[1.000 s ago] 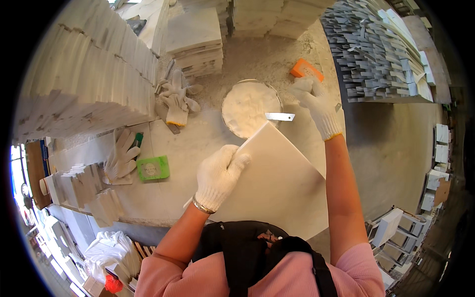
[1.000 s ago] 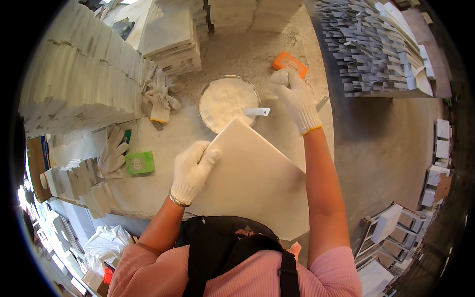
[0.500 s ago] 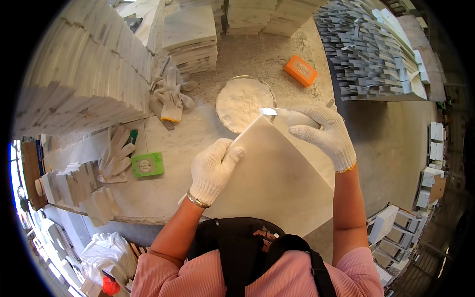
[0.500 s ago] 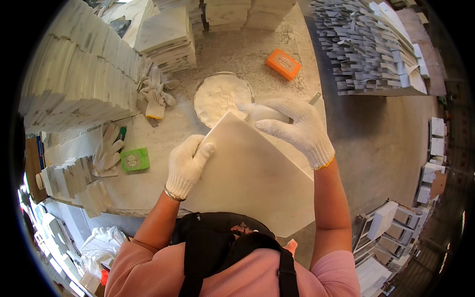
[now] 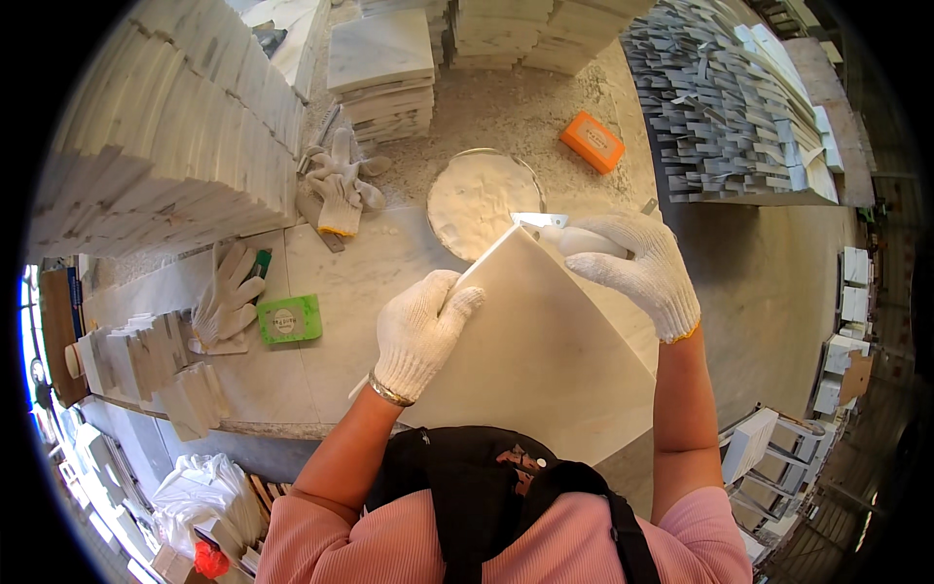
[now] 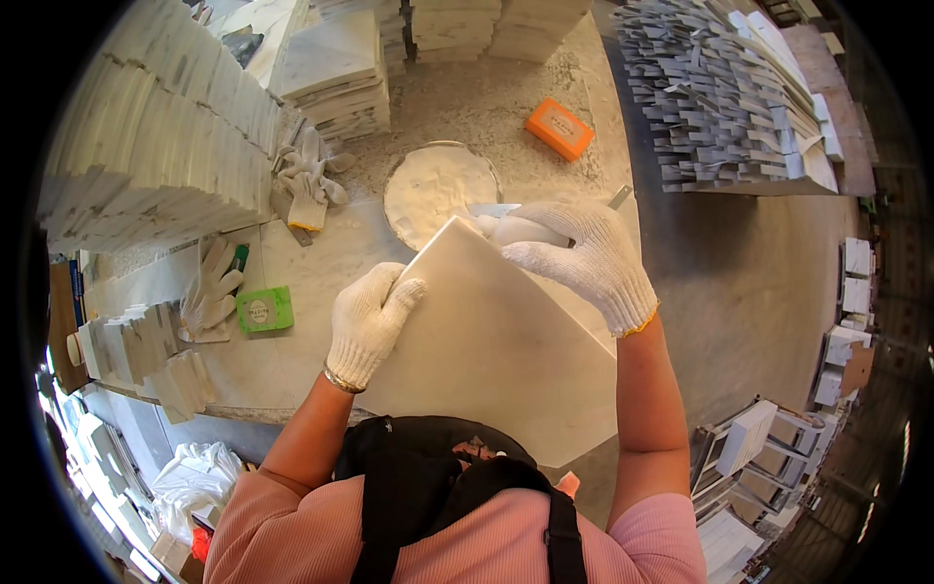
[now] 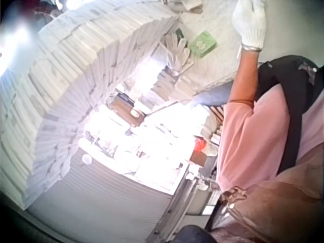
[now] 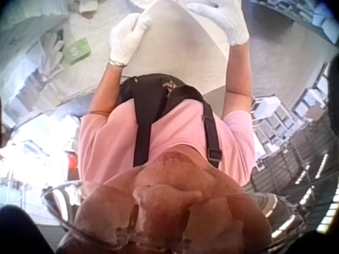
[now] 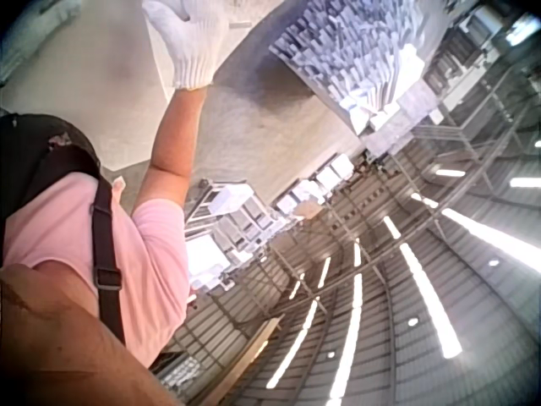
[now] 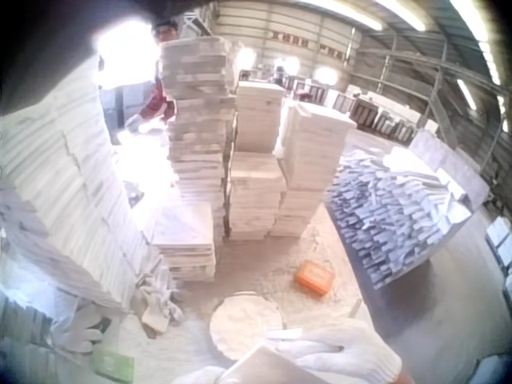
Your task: The person applies a white paste to the edges of a rectangular tile using a small metal scraper, then smooths and cleans the edges with an orange sponge. The person repeats this process on multiple tiles at a workbench in a warehouse.
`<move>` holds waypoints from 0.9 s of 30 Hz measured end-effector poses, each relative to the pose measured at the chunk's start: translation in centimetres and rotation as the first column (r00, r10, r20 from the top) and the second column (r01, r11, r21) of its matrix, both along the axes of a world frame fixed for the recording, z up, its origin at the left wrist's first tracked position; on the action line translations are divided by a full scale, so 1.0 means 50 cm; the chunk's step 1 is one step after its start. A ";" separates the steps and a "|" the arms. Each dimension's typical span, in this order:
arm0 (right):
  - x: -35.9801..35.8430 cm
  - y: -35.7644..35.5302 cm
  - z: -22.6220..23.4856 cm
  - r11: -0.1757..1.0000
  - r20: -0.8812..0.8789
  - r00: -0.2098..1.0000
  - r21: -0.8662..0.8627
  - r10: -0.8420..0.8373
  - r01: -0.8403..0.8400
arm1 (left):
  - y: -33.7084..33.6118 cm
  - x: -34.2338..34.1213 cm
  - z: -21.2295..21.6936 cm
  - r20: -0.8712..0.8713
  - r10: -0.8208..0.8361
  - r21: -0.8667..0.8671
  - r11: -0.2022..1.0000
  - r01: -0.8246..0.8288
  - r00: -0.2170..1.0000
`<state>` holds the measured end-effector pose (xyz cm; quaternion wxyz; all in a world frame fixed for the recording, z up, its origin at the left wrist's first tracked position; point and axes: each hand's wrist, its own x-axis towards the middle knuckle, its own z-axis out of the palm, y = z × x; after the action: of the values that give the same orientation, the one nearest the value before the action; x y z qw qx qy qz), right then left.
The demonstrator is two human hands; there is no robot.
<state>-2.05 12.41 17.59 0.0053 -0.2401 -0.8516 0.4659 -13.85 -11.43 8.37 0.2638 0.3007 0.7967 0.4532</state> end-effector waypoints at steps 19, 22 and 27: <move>-0.004 -0.005 0.011 0.999 0.060 0.998 0.039 -0.006 0.004 | 0.002 0.001 -0.003 -0.009 0.024 0.035 0.999 -0.024 1.000; -0.004 -0.005 0.009 0.999 0.038 0.999 0.036 -0.001 0.000 | 0.002 0.001 -0.007 -0.018 0.021 0.037 0.999 -0.021 1.000; -0.006 -0.007 0.008 1.000 0.035 0.999 0.021 -0.012 0.011 | 0.002 0.002 -0.009 -0.033 0.023 0.039 0.999 -0.022 0.999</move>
<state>-2.33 12.06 18.00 -0.0044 -0.2531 -0.8549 0.4528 -13.77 -11.35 7.93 0.2396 0.3041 0.7954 0.4664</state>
